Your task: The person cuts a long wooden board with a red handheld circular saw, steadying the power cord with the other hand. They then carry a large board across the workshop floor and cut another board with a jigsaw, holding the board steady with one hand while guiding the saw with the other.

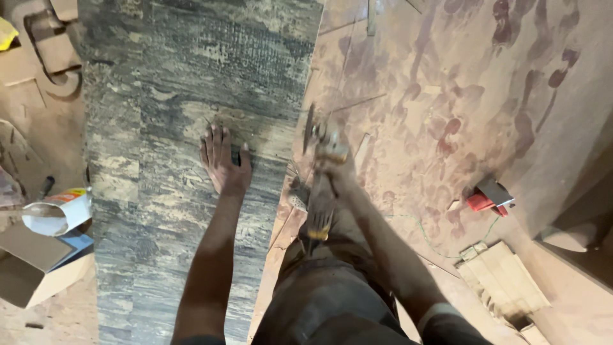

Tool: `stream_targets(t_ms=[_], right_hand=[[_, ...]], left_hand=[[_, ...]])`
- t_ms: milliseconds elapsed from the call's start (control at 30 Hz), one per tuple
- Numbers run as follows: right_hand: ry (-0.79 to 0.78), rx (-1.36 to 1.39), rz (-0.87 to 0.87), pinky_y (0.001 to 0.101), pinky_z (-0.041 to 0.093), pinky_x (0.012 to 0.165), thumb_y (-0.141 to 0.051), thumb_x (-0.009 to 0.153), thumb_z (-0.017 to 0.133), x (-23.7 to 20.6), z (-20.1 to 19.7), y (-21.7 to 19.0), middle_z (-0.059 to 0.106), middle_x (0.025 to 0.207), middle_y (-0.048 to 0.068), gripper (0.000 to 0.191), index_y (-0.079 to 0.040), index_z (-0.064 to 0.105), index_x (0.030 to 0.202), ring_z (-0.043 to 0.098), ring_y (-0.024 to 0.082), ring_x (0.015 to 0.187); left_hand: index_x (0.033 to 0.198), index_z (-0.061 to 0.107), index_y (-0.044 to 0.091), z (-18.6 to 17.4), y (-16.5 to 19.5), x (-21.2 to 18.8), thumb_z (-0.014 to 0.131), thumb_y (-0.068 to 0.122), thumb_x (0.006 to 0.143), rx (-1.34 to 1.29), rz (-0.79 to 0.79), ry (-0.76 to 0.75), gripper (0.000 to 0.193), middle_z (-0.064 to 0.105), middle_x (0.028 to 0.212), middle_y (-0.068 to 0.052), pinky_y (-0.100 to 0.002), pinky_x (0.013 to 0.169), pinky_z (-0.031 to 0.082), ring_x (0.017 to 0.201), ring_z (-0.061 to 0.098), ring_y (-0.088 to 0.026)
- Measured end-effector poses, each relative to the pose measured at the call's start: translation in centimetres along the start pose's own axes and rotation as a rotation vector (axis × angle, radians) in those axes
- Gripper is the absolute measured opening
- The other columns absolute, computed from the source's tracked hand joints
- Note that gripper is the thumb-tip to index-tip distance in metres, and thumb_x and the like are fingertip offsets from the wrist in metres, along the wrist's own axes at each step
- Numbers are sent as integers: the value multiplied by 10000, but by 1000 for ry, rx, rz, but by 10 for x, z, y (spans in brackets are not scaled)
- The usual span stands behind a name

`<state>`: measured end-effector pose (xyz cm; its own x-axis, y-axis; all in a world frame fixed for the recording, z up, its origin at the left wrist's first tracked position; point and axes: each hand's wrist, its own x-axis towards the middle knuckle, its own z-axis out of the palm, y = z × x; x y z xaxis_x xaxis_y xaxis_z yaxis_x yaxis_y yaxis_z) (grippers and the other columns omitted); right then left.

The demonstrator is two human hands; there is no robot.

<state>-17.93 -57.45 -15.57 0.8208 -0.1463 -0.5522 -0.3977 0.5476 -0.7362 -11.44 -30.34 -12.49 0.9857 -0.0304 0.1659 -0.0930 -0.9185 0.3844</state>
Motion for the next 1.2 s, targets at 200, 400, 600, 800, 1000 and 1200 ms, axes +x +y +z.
stream_targets(t_ms=[200,400,600,800,1000,1200], right_hand=[[67,-130,17,397,653,713,9,764,726,128,15,-98,658,1030,107,495,-33,541,1221,695,248,865],[-106,-116,-78,400,623,789,-29,888,706,178,18,-130,662,1051,188,296,70,644,1160,686,280,909],[-30,-131,-64,411,665,772,62,802,709,134,18,-90,654,1104,165,599,-45,437,1325,698,269,923],[-16,-44,2,422,654,811,166,761,710,48,11,-15,660,1147,213,911,-105,217,1477,706,293,965],[49,-202,262,382,644,836,91,793,770,-59,10,1,718,1157,201,905,-112,251,1507,737,261,982],[-9,-66,132,347,622,756,129,747,698,-38,10,0,658,1155,134,895,-101,300,1515,679,235,949]], left_hand=[[1484,583,60,4,-2,-1,713,273,953,11,-5,-2,587,469,1615,-183,-545,1280,237,1525,390,-384],[1490,587,65,8,-9,-3,700,289,977,48,-45,-72,571,460,1621,-173,-539,1283,221,1534,376,-365],[1491,588,52,7,-10,-5,702,298,989,31,-20,-61,570,443,1627,-193,-543,1282,218,1538,363,-376],[1493,579,40,4,-7,-4,711,294,978,0,-8,-65,588,434,1628,-210,-558,1274,212,1532,359,-394],[1502,569,46,-1,-3,-2,699,287,994,-18,0,-64,577,427,1641,-201,-556,1289,200,1549,337,-392],[1557,505,16,-21,-18,-31,610,280,1045,-36,3,-208,586,375,1668,-196,-568,1266,190,1554,301,-416]])
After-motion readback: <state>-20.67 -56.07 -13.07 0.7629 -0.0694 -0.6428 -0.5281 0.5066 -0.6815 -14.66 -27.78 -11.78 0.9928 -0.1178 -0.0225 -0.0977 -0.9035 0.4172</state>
